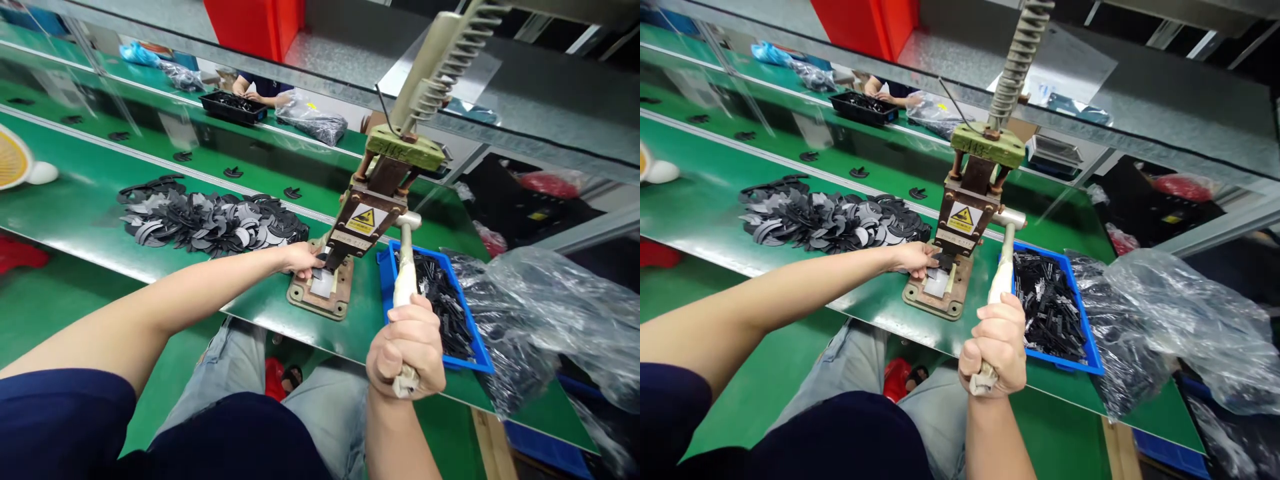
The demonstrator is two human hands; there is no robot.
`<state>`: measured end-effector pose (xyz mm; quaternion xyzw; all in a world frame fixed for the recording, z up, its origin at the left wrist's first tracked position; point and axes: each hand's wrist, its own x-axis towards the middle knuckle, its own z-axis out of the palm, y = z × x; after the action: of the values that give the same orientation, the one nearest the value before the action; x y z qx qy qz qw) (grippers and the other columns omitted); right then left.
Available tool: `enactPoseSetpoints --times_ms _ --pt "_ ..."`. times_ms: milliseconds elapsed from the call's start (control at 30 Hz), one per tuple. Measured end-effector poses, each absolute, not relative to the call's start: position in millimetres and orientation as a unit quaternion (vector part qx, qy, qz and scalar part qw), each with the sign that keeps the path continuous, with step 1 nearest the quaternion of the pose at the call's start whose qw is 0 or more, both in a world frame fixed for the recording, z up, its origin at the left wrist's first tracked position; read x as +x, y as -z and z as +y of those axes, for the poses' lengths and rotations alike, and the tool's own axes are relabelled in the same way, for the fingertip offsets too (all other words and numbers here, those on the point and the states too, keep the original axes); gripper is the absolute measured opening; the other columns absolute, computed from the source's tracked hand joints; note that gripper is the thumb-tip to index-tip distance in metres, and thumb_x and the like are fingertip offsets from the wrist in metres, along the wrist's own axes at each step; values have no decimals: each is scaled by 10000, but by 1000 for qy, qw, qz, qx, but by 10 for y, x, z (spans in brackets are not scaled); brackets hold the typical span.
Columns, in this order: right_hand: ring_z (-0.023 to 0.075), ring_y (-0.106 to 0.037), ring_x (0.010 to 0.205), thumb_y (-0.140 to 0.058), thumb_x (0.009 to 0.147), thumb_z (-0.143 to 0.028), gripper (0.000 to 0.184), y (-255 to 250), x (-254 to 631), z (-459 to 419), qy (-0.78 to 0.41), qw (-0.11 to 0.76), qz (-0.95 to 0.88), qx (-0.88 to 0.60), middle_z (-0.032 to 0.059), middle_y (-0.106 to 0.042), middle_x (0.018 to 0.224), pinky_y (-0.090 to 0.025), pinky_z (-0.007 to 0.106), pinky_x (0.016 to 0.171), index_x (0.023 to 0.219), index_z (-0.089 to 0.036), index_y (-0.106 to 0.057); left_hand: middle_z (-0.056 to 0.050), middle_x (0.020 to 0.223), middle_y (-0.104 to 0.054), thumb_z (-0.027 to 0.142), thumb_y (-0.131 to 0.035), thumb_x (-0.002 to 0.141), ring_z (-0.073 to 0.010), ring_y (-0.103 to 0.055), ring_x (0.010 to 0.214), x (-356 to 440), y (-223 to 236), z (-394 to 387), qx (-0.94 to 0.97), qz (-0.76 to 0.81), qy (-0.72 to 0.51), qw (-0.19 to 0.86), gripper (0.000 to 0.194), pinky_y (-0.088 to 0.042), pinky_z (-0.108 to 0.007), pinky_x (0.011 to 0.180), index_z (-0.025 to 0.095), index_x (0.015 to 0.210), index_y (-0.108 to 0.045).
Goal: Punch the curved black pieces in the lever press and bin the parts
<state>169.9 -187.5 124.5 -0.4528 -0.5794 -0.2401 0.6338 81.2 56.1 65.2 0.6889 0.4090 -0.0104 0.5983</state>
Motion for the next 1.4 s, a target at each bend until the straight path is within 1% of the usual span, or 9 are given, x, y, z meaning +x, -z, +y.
enactPoseSetpoints --times_ms 200,333,433,533,633,800,1100,1267,1400 --pt "165 -674 796 -645 922 -248 244 -1279 1744 -1889 239 610 -603 -455 -47 -603 722 -558 584 1007 715 -206 -524 -8 658 -706 257 -626 926 -157 -675 553 677 -887 490 824 292 25 485 212 -483 -209 517 165 1115 -652" --pt "172 -682 799 -658 904 -240 222 -1284 1746 -1892 237 610 -604 -455 -46 -613 732 -556 589 1014 718 -207 -539 -25 975 -783 292 -546 958 -157 -722 826 263 -963 650 882 233 -61 405 248 -545 -231 734 199 1128 -701" --pt "169 -675 798 -652 907 -241 222 -1276 1734 -1874 235 620 -598 -451 -46 -609 728 -552 585 1016 715 -208 -546 -54 1092 -755 372 -582 952 -207 -696 949 -174 -839 761 907 294 -142 267 272 -545 -312 875 208 1119 -721" --pt "170 -667 779 -651 915 -262 254 -1272 1717 -1852 243 632 -588 -444 -44 -603 713 -553 580 1002 695 -211 -534 -107 1131 -701 417 -621 950 -269 -657 1052 -567 -627 769 923 319 -155 152 331 -523 -391 959 187 1170 -713" --pt "177 -661 762 -664 907 -262 262 -1275 1702 -1841 241 634 -583 -446 -42 -604 704 -549 591 989 689 -212 -526 -139 1225 -658 395 -653 939 -313 -612 1157 -801 -433 730 935 316 -136 88 398 -493 -443 1020 186 1276 -692" --pt "186 -661 753 -672 901 -251 259 -1283 1697 -1838 243 635 -576 -454 -40 -604 696 -547 606 988 689 -215 -529 -163 1373 -606 251 -626 920 -357 -561 1264 -842 -274 778 953 285 -87 48 460 -468 -482 1026 204 1375 -674" --pt "190 -652 749 -666 885 -224 241 -1283 1686 -1811 253 641 -573 -443 -32 -594 685 -534 617 988 687 -212 -529 -171 1272 -648 252 -428 1047 -317 -608 1131 -782 -340 926 969 230 -91 10 391 -459 -457 938 166 1241 -756" --pt "189 -646 742 -660 883 -234 256 -1282 1684 -1796 259 644 -569 -442 -34 -590 683 -544 594 978 679 -216 -506 -159 1315 -624 224 -610 918 -333 -590 1191 -825 -357 970 975 207 -79 30 436 -455 -444 959 204 1343 -707" --pt "195 -639 714 -665 845 -220 240 -1285 1703 -1789 264 642 -572 -436 -37 -586 664 -555 594 946 668 -220 -505 -148 1277 -623 228 -687 865 -326 -594 1168 -807 -392 1019 978 188 -68 53 363 -454 -439 979 195 1225 -725"
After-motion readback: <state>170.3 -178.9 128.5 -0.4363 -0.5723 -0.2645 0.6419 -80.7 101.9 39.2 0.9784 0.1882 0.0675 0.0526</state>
